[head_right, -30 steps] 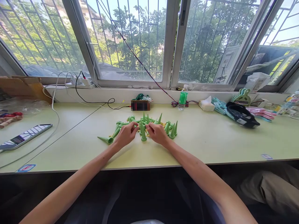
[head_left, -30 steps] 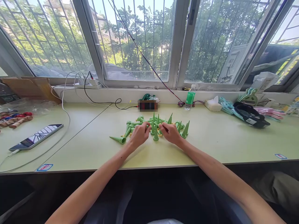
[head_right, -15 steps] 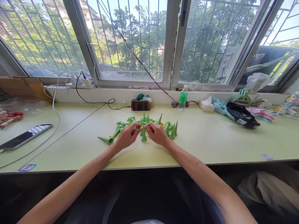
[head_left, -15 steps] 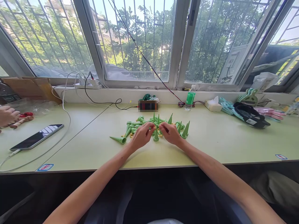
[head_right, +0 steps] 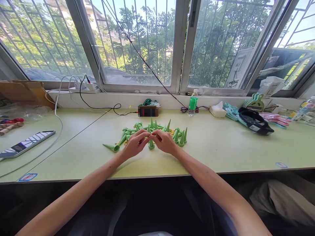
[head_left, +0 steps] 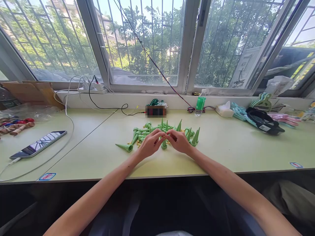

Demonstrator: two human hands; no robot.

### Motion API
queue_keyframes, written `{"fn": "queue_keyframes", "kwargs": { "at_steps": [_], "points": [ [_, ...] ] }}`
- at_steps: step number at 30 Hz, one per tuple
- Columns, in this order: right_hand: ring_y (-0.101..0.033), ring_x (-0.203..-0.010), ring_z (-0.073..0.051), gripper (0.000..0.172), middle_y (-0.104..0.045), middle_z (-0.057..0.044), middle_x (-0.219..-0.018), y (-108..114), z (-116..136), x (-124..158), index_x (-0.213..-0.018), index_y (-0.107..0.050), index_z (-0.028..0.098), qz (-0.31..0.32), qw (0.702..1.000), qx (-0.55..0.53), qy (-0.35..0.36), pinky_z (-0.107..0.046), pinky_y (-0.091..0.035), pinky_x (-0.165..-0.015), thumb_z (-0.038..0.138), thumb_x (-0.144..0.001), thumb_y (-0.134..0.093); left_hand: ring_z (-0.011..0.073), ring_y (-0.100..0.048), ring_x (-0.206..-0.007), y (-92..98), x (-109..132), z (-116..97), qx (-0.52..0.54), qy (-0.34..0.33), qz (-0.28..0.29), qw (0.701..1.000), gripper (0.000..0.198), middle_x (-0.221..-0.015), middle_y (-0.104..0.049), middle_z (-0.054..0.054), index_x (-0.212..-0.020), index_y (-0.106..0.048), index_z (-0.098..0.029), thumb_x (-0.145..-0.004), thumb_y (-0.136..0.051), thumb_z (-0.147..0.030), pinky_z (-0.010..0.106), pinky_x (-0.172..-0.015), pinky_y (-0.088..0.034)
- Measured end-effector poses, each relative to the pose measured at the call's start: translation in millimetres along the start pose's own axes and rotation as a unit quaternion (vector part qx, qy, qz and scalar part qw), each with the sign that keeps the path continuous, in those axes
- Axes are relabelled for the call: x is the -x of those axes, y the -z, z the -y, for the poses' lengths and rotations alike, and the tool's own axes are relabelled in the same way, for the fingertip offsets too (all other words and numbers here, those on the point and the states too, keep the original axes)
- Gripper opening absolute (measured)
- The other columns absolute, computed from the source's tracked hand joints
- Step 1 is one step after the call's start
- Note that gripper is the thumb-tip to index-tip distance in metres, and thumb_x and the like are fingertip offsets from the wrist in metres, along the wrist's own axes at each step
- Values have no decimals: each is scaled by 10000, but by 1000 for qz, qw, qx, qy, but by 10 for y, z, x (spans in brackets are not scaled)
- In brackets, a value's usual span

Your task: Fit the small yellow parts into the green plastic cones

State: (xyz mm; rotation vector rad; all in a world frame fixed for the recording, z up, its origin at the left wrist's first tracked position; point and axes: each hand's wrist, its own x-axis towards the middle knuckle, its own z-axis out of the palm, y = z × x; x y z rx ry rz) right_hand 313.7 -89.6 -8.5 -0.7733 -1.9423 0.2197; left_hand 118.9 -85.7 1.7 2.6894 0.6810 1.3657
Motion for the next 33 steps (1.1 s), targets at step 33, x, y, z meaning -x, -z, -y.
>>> {"fn": "queue_keyframes", "kwargs": {
  "at_steps": [33],
  "points": [
    [-395, -478, -91, 203, -495, 47, -570, 29, 12, 2, -839, -541, 193, 11, 1000, -20, -12, -222, -325, -510, 336, -969, -481, 90, -508, -627, 12, -36, -7, -32, -1, -25, 999, 144, -847, -600, 29, -950, -637, -183, -972, -510, -247, 208, -588, -420]
  ]
}}
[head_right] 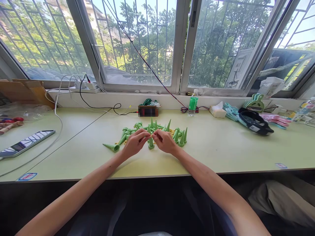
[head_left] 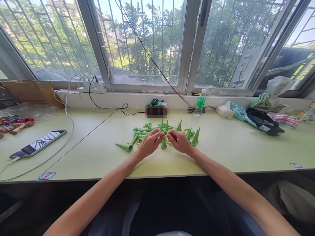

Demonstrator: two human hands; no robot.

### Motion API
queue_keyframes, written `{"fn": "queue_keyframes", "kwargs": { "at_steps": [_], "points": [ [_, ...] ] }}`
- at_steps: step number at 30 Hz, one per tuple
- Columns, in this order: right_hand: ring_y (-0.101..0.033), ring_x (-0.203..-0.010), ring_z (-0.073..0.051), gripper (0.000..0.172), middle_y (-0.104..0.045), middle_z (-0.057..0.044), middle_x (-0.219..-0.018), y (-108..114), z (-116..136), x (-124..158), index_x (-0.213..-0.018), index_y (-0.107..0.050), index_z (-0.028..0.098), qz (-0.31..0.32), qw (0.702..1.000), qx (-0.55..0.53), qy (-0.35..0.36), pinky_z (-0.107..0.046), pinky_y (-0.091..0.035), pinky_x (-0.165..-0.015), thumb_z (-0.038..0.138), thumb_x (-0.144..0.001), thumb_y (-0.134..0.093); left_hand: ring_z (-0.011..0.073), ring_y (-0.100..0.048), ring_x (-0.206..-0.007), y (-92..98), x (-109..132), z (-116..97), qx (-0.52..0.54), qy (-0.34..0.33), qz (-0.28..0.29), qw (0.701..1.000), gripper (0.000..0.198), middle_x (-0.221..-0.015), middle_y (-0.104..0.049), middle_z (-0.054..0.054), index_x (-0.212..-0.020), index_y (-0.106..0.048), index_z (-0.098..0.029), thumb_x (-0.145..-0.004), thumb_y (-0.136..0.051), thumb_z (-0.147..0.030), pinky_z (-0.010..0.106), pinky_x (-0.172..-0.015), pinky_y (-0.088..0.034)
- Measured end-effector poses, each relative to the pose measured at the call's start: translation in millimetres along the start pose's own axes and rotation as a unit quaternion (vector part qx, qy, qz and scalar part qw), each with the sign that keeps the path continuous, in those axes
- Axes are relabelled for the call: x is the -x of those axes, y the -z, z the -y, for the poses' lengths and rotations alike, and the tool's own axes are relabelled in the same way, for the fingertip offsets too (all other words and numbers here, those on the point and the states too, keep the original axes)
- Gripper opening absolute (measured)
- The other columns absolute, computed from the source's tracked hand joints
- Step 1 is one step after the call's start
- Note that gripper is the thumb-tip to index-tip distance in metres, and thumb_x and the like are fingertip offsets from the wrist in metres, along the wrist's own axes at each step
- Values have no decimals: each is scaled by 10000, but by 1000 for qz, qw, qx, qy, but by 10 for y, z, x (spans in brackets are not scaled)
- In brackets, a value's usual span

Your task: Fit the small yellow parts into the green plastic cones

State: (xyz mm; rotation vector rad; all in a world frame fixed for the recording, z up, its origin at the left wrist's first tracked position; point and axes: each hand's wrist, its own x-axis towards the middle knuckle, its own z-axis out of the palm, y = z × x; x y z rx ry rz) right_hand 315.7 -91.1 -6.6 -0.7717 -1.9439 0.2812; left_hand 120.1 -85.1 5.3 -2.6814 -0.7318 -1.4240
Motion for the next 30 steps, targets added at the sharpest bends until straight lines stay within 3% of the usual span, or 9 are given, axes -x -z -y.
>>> {"fn": "queue_keyframes", "kwargs": {
  "at_steps": [17, 25, 30],
  "points": [
    [-367, -477, -93, 227, -465, 47, -576, 12, -3, -3, -814, -523, 198, 3, 1000, 1, 6, -228, -310, -506, 339, -978, -458, 69, -464, -561, 6, 5, 3, 10, 25, -2, 1000, 144, -832, -590, 18, -927, -644, -178, -961, -533, -263, 212, -573, -402],
    [-358, -473, -93, 264, -441, 52, -560, 24, -25, 1, -799, -512, 199, -13, 1000, 13, -12, -227, -316, -503, 375, -982, -440, 44, -401, -479, -17, 7, 3, 29, 98, -45, 994, 181, -797, -567, -4, -872, -589, -174, -955, -523, -320, 205, -500, -357],
    [-368, -465, -95, 258, -433, 55, -549, 20, -47, 16, -815, -521, 201, -23, 999, 23, -8, -227, -314, -501, 370, -988, -434, 47, -388, -441, -38, 12, 16, 36, 154, -21, 987, 233, -691, -567, -28, -874, -564, -170, -958, -500, -378, 204, -486, -326]
  ]
}}
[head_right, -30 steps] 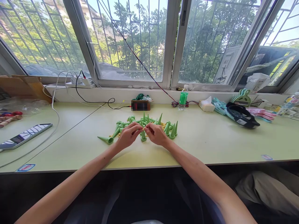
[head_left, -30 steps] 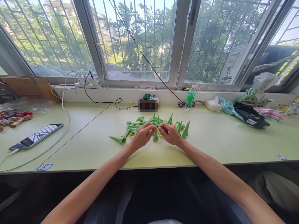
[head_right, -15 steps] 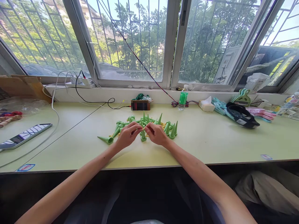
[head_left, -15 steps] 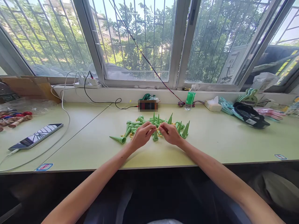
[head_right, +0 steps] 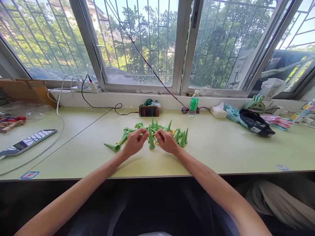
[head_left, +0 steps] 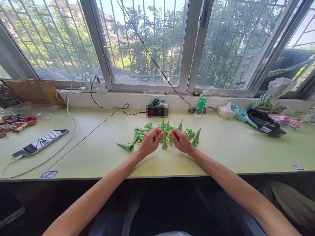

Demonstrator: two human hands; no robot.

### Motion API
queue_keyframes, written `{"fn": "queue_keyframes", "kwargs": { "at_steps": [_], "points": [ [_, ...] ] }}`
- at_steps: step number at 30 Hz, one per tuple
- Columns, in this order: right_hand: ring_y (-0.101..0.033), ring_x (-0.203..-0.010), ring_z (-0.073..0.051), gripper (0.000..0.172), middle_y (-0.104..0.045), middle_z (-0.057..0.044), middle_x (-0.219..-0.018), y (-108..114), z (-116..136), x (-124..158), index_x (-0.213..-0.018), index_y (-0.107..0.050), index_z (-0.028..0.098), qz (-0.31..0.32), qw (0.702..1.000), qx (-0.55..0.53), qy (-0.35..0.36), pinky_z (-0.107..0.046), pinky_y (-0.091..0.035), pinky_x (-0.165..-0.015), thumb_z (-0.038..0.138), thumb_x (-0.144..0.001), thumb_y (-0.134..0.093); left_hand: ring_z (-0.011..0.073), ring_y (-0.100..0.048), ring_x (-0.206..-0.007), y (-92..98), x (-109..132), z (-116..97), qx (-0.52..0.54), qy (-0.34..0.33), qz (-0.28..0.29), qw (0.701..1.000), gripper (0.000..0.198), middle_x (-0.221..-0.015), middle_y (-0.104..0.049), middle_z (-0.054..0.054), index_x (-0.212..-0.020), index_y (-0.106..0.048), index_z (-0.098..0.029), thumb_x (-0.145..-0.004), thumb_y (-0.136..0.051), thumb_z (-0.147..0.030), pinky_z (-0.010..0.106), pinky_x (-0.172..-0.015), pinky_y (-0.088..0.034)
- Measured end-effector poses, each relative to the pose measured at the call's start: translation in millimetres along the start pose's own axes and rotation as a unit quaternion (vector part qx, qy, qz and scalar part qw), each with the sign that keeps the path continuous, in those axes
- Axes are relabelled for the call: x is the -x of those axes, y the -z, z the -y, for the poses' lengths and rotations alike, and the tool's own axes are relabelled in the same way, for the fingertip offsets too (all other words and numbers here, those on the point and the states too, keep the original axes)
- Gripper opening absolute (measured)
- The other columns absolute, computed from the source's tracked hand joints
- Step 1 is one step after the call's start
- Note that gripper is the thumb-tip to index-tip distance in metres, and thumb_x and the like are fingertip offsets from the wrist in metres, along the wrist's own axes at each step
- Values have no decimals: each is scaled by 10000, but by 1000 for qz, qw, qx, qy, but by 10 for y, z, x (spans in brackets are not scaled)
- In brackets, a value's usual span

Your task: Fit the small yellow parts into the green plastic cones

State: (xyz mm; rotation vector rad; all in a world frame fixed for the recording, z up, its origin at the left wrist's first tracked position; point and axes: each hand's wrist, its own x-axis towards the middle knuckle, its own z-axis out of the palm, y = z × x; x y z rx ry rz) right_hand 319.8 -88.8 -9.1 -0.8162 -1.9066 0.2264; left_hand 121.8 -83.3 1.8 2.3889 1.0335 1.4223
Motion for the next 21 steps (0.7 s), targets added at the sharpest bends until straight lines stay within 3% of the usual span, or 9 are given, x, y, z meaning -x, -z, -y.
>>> {"fn": "queue_keyframes", "kwargs": {
  "at_steps": [4, 10, 15, 21],
  "points": [
    [-373, -464, -98, 268, -422, 55, -548, -9, -32, 18, -830, -527, 200, -9, 1000, 5, -7, -227, -314, -495, 379, -996, -415, 48, -343, -415, 11, 5, -22, -11, 16, 34, 999, 277, -648, -560, -37, -880, -561, -167, -962, -480, -420, 210, -474, -294],
    [-380, -462, -97, 242, -453, 53, -561, -23, -84, 45, -854, -526, 198, -9, 1000, 17, 0, -227, -319, -497, 370, -994, -427, 67, -402, -460, 5, 21, -26, -32, 10, 82, 996, 299, -671, -585, -21, -904, -589, -162, -952, -494, -442, 209, -503, -324],
    [-400, -466, -98, 220, -472, 49, -570, -35, -88, 33, -875, -518, 200, 0, 999, 30, 17, -228, -328, -511, 353, -1000, -420, 80, -447, -497, -12, 42, -5, -44, 2, 99, 994, 277, -723, -613, -1, -943, -612, -160, -907, -572, -432, 221, -526, -360],
    [-412, -480, -103, 203, -475, 50, -578, 33, -153, 92, -899, -519, 201, 9, 999, 48, 21, -232, -334, -527, 349, -999, -422, 107, -488, -545, -14, 49, -26, -50, 0, 116, 992, 245, -720, -610, 9, -849, -608, -164, -881, -602, -406, 247, -541, -359]
  ]
}}
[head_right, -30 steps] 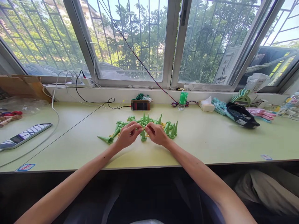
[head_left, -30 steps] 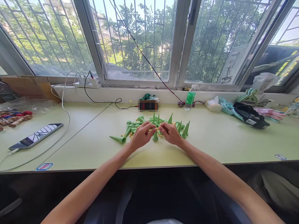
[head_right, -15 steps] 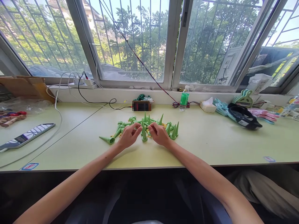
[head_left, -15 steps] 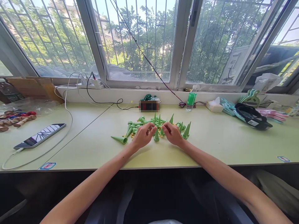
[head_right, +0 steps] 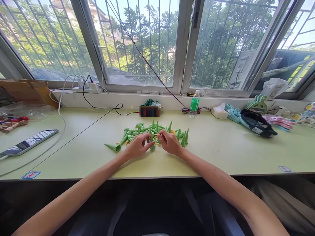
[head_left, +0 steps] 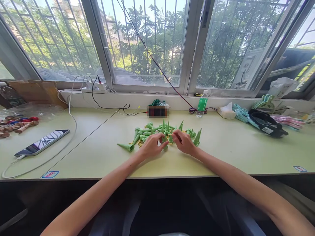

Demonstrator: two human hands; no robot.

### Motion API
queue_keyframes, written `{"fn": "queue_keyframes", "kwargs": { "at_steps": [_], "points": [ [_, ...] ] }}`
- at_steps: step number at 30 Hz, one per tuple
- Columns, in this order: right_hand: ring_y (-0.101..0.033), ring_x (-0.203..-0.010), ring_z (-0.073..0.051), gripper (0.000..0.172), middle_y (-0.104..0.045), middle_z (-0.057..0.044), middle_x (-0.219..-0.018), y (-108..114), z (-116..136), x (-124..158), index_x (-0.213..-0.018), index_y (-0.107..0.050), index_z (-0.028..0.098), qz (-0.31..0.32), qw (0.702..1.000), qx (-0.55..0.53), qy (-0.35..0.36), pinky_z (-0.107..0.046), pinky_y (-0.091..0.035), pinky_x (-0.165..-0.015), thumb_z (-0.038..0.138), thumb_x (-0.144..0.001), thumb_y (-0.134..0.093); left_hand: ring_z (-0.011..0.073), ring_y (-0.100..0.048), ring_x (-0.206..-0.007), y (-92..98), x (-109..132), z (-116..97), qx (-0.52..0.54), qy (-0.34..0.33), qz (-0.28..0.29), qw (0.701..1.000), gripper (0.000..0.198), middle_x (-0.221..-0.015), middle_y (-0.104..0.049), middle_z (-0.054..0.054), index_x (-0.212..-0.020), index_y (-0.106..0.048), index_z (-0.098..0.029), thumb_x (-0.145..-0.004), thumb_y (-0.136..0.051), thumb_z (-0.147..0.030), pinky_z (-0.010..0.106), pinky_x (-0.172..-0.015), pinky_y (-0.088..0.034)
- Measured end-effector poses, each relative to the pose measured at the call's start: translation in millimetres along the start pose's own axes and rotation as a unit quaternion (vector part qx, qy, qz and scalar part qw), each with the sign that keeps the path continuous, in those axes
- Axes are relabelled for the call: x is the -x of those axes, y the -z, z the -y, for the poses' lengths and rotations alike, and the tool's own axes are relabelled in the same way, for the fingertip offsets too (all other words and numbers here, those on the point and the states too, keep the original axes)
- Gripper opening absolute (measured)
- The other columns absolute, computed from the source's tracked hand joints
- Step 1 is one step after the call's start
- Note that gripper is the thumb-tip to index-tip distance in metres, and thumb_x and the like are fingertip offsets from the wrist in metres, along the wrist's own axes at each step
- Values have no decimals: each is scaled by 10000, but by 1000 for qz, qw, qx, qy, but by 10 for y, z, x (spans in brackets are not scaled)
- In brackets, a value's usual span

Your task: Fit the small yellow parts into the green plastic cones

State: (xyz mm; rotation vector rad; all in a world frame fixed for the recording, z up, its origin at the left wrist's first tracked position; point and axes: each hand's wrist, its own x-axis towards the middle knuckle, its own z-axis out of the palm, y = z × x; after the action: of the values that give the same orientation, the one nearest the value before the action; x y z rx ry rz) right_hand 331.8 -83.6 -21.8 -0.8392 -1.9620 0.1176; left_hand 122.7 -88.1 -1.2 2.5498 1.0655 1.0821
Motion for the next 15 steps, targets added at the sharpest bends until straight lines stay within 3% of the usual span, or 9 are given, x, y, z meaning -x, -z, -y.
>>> {"fn": "queue_keyframes", "kwargs": {
  "at_steps": [8, 15],
  "points": [
    [-414, -502, -113, 183, -513, 33, -630, 10, -27, 74, -927, -524, 204, -24, 999, 3, -45, -239, -345, -540, 349, -992, -433, 107, -450, -543, -12, -15, 2, -17, 8, 22, 1000, 275, -637, -555, -16, -693, -527, -171, -876, -604, -360, 250, -543, -319],
    [-397, -487, -110, 170, -480, 49, -598, 8, 39, 56, -935, -529, 200, -9, 999, -12, -47, -240, -335, -537, 335, -986, -440, 110, -431, -528, -31, -15, 21, -20, 3, 37, 999, 308, -600, -523, -23, -646, -474, -177, -883, -585, -339, 256, -540, -314]
  ]
}}
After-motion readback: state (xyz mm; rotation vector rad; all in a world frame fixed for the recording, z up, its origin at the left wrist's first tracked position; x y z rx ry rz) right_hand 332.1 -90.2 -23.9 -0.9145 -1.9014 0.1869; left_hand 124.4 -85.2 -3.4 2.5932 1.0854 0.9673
